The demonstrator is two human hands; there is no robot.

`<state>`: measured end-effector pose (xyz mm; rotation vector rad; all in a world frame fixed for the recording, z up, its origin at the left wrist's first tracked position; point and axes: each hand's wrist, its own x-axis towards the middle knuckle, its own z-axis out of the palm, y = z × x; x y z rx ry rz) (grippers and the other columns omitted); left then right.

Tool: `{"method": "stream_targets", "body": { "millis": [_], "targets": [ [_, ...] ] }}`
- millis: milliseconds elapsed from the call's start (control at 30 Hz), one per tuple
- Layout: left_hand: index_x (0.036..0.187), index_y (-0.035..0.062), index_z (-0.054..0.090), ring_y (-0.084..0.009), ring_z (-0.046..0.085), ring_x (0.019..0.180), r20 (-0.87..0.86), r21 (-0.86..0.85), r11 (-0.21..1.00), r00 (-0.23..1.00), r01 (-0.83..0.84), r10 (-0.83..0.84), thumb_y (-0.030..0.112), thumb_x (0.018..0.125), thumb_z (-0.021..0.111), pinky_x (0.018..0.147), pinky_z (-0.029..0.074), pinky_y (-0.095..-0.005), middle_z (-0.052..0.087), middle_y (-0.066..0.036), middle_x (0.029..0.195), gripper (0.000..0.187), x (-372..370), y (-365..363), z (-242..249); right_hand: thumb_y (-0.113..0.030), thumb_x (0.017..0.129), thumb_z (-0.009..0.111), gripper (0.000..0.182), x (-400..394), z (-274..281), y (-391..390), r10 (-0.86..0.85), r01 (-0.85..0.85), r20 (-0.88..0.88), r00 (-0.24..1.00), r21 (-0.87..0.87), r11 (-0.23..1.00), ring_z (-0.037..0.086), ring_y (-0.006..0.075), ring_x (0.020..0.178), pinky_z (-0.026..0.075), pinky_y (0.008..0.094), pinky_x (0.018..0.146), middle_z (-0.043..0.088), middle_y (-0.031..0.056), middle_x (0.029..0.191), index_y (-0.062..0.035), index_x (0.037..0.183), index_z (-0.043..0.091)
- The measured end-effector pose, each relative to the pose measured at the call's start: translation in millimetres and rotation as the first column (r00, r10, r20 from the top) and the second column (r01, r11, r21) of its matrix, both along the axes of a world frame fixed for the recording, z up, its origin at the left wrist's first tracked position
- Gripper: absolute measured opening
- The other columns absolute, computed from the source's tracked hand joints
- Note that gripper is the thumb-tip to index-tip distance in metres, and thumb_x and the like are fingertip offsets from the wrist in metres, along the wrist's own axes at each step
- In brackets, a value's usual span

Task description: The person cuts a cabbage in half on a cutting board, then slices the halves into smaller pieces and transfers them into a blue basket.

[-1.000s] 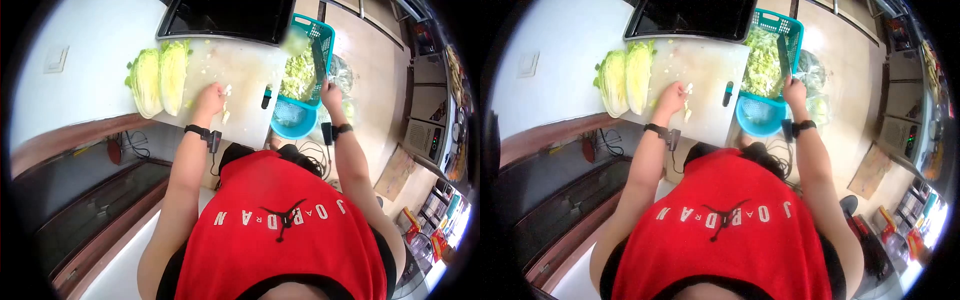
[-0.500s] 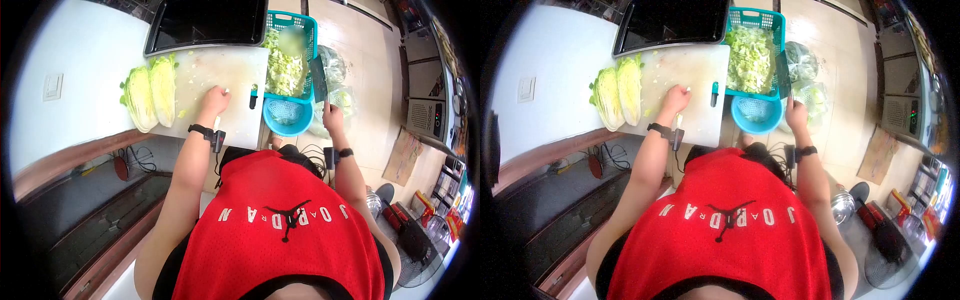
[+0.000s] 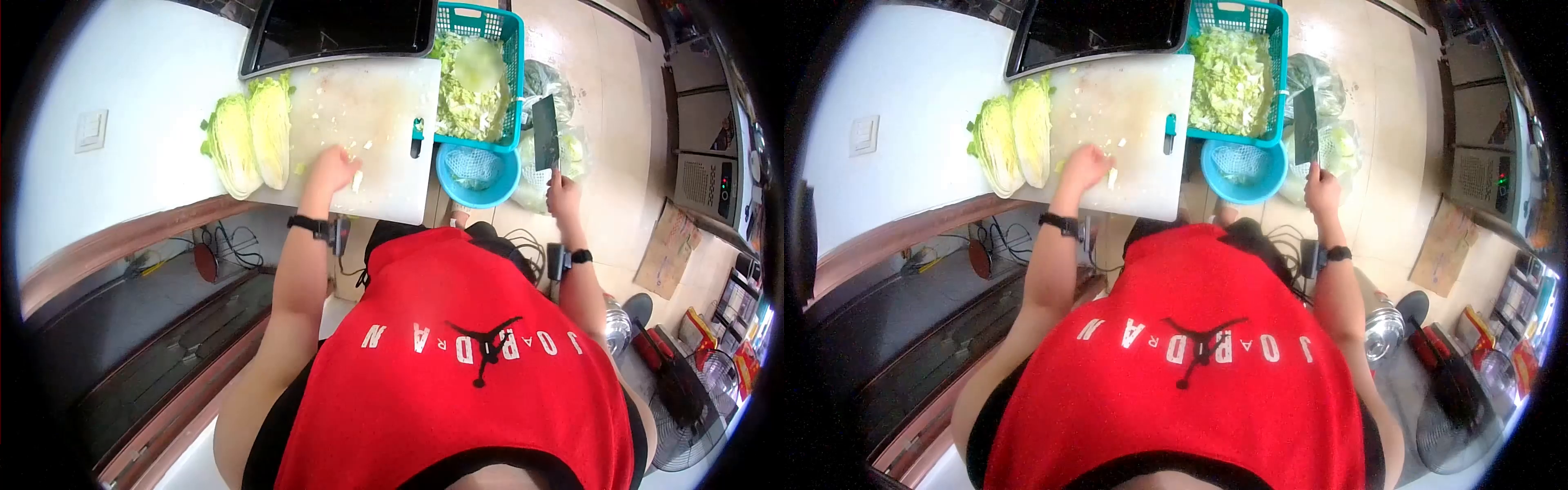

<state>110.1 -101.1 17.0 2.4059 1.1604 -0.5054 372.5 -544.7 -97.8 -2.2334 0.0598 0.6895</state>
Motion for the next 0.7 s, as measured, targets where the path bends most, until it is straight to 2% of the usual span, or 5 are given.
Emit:
{"method": "stream_targets", "body": {
  "millis": [333,400,467,567,700],
  "targets": [
    [0.093,0.0008,0.072,-0.0324,0.072,0.084,0.229,-0.060,0.996,0.970,-0.070,0.082,0.033,0.079,0.078,0.079,0.056,-0.0418,0.073,-0.018,0.087,0.035,-3.5,-48.1,-33.0,-0.045,0.103,0.052,0.053,-4.9,35.2,34.2,0.054,-0.051,-0.111,0.992,0.029,0.998,0.060,0.0182,0.048,0.046,0.0334,0.046,0.063,0.0095,0.063,0.0026,0.090,0.070],
    [0.104,0.0008,0.071,-0.0279,0.071,0.085,0.375,-0.314,0.947,0.909,-0.061,0.182,0.031,0.084,0.077,0.081,0.056,-0.0382,0.075,-0.016,0.096,0.037,39.3,-37.4,-31.2,-0.045,0.103,0.052,0.052,-5.5,34.1,34.4,0.072,-0.070,-0.084,0.994,0.030,0.997,0.059,0.0172,0.048,0.045,0.0323,0.045,0.062,0.0083,0.062,0.0024,0.091,0.070],
    [0.116,-0.0005,0.065,-0.0131,0.064,0.086,0.652,-0.392,0.920,0.706,0.002,0.276,0.022,0.097,0.068,0.077,0.054,-0.0307,0.071,-0.008,0.103,0.030,86.6,-37.8,-31.7,-0.041,0.105,0.051,0.047,-7.8,45.6,36.1,0.041,-0.027,-0.127,0.991,0.113,0.993,0.057,0.0145,0.049,0.044,0.0307,0.045,0.060,0.0056,0.063,0.0017,0.092,0.068],
    [0.121,0.0004,0.064,-0.0208,0.068,0.088,0.761,-0.358,0.934,0.577,-0.010,0.298,0.027,0.094,0.071,0.081,0.055,-0.0328,0.072,-0.013,0.110,0.038,121.2,-40.6,20.4,-0.034,0.106,0.050,0.041,-11.7,101.2,36.9,0.040,-0.027,-0.041,0.998,0.287,0.958,0.054,0.0120,0.051,0.042,0.0290,0.045,0.059,0.0039,0.067,0.0016,0.094,0.065],
    [0.119,-0.0005,0.064,-0.0193,0.068,0.086,0.757,-0.293,0.956,0.602,-0.032,0.252,0.026,0.095,0.069,0.082,0.054,-0.0314,0.072,-0.013,0.108,0.036,95.6,-16.0,35.9,-0.017,0.105,0.051,0.019,-30.5,240.5,59.0,0.054,-0.006,-0.072,0.996,0.543,0.840,0.054,0.0082,0.059,0.040,0.0237,0.050,0.063,0.0066,0.084,0.0009,0.111,0.056]
  ]
}}
